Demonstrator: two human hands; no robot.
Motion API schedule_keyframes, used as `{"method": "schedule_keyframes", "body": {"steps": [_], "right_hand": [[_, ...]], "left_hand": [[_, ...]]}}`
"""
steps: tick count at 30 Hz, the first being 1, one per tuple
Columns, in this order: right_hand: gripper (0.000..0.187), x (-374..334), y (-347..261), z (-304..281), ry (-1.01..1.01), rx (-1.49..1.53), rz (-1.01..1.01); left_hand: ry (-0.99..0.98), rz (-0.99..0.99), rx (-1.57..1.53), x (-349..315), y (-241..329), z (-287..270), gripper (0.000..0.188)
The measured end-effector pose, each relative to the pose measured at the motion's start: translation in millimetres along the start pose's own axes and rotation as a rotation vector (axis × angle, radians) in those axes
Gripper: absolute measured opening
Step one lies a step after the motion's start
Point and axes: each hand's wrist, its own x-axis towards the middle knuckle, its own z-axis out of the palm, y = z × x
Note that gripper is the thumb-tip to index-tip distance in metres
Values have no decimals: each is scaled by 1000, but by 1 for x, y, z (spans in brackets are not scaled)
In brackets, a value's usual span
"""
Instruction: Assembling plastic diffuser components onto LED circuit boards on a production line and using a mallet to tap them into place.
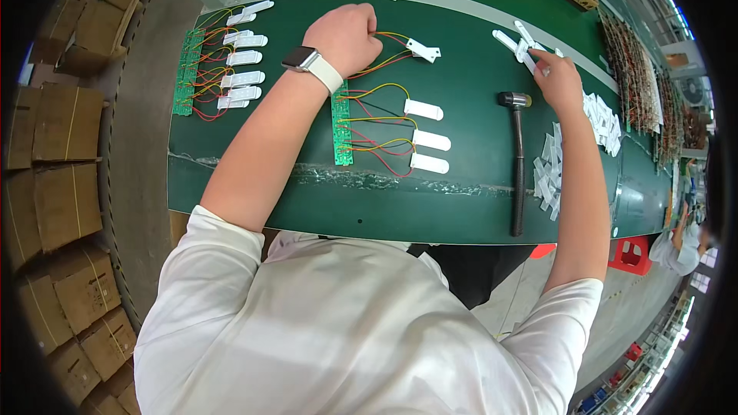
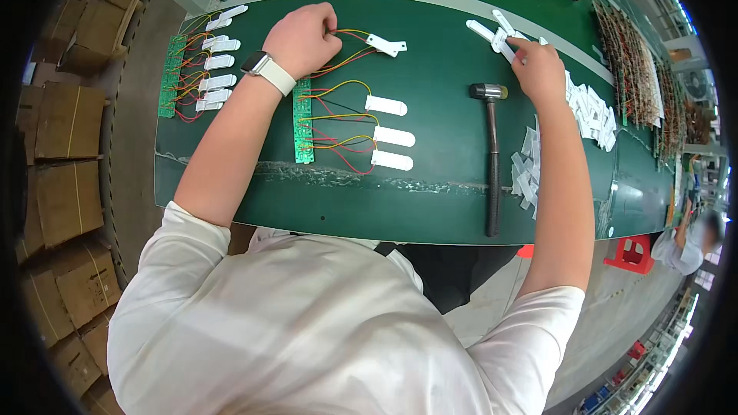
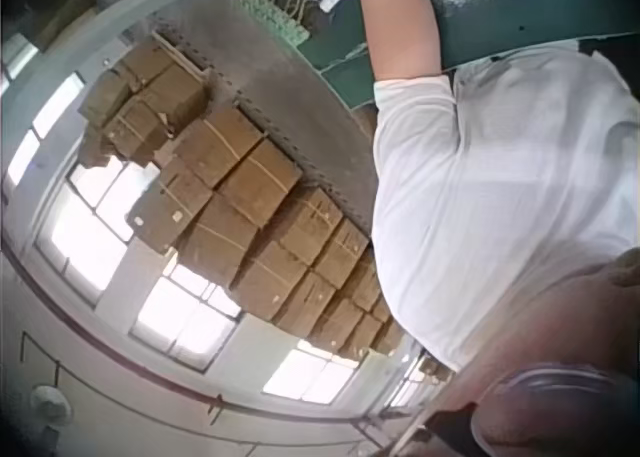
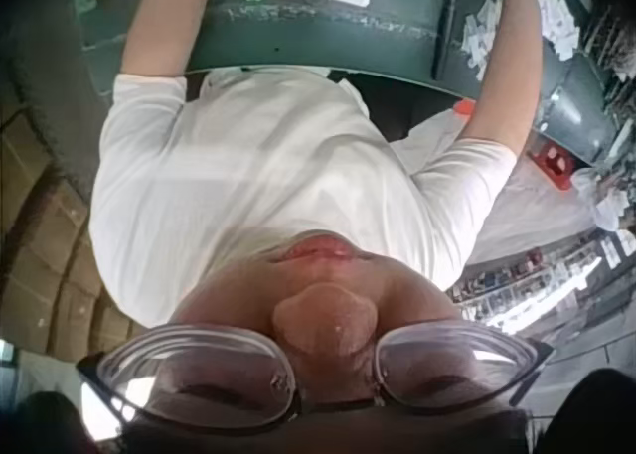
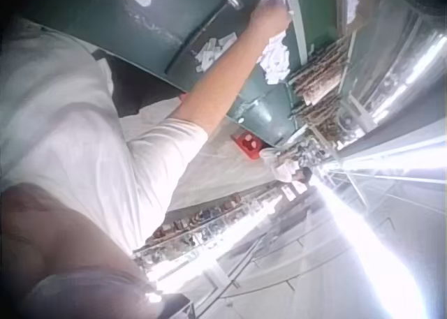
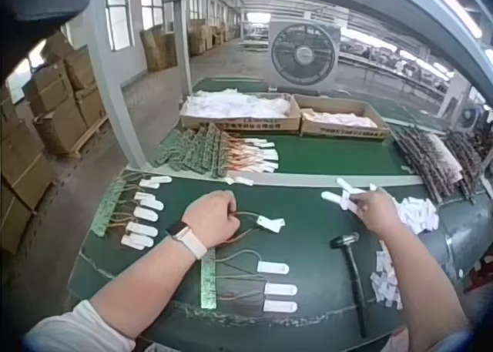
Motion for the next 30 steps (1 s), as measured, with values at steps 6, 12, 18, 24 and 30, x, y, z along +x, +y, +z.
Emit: {"method": "schedule_keyframes", "body": {"steps": [6, 12, 18, 24, 30], "right_hand": [[29, -3, 5, 1, 62, -14, 4], [42, -15, -45, -26, 127, 271, 129], [52, -36, -112, -20, -32, 547, 233], [49, -58, -141, -4, -69, 448, 269], [54, -63, -106, -3, 74, 77, -317]], "left_hand": [[26, -115, -420, -2, -14, -13, 24], [459, 133, -71, -14, 2, 3, 27], [47, 241, -72, -27, 25, 19, 20], [5, 156, 20, -27, 26, 27, 15], [70, 163, -63, -33, 26, 29, 22]]}}
